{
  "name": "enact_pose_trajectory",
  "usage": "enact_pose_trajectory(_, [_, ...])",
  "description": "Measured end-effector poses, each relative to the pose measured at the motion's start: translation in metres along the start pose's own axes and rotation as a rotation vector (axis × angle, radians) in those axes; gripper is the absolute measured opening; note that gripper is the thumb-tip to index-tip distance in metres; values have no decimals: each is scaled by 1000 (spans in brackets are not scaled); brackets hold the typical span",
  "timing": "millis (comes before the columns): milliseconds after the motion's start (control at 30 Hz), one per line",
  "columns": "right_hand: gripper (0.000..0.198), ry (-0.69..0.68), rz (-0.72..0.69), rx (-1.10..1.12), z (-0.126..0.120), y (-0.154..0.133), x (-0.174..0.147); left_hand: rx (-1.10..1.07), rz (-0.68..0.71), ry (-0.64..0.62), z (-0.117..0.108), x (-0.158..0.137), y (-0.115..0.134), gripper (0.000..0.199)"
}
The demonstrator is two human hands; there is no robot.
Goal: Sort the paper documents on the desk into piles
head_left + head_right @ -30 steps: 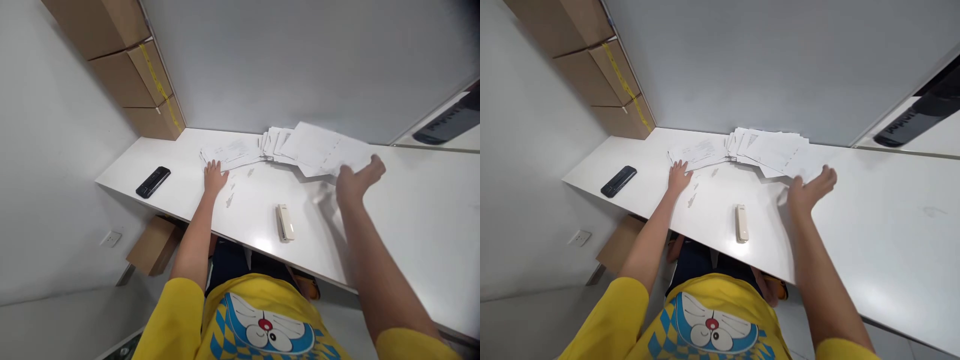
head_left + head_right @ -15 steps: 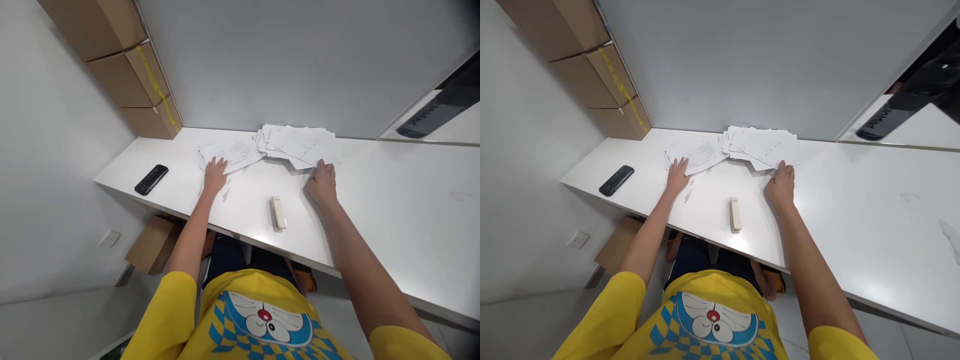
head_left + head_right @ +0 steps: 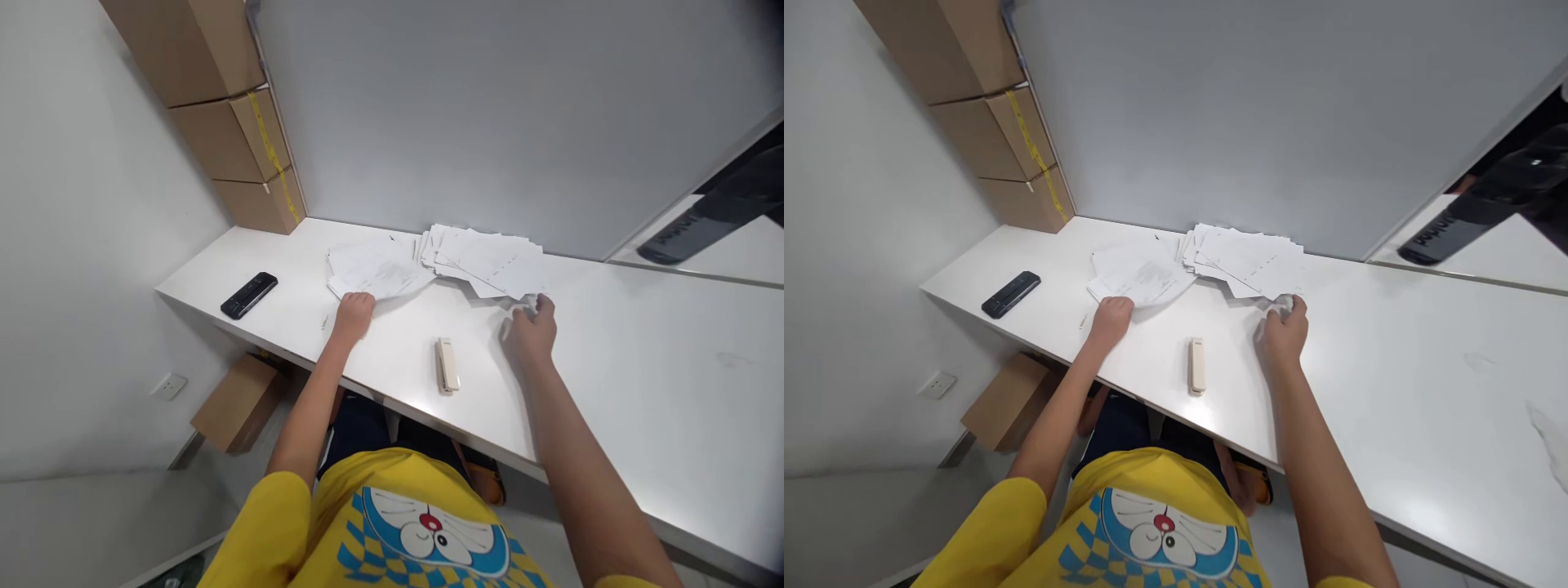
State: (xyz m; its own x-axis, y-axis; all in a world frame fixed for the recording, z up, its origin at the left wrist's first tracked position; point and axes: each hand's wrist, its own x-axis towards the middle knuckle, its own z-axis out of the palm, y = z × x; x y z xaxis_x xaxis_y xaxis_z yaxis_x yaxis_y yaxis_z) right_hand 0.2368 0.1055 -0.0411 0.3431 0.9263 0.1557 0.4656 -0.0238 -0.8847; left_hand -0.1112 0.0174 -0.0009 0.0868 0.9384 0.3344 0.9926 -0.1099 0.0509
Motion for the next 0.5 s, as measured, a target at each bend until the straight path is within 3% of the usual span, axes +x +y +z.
enact_pose_trajectory(133, [70, -12, 90, 2, -3, -10, -14, 2, 29, 63, -9, -35, 18, 23])
enact_pose_trajectory(200, [66, -9, 71, 15, -4, -20, -25, -52, 30, 140, -13, -54, 23, 26])
enact_pose_trajectory(333, [57, -28, -226, 39, -10, -48, -44, -262, 139, 412, -14, -86, 34, 26])
enact_pose_trajectory(400, [53, -181, -322, 98, -12, -62, -49, -383, 88, 562, -13, -95, 43, 25])
enact_pose_trajectory(500, [44, -494, -274, 223, -13, -72, -53, -527, -188, 656, -18, -90, 59, 28])
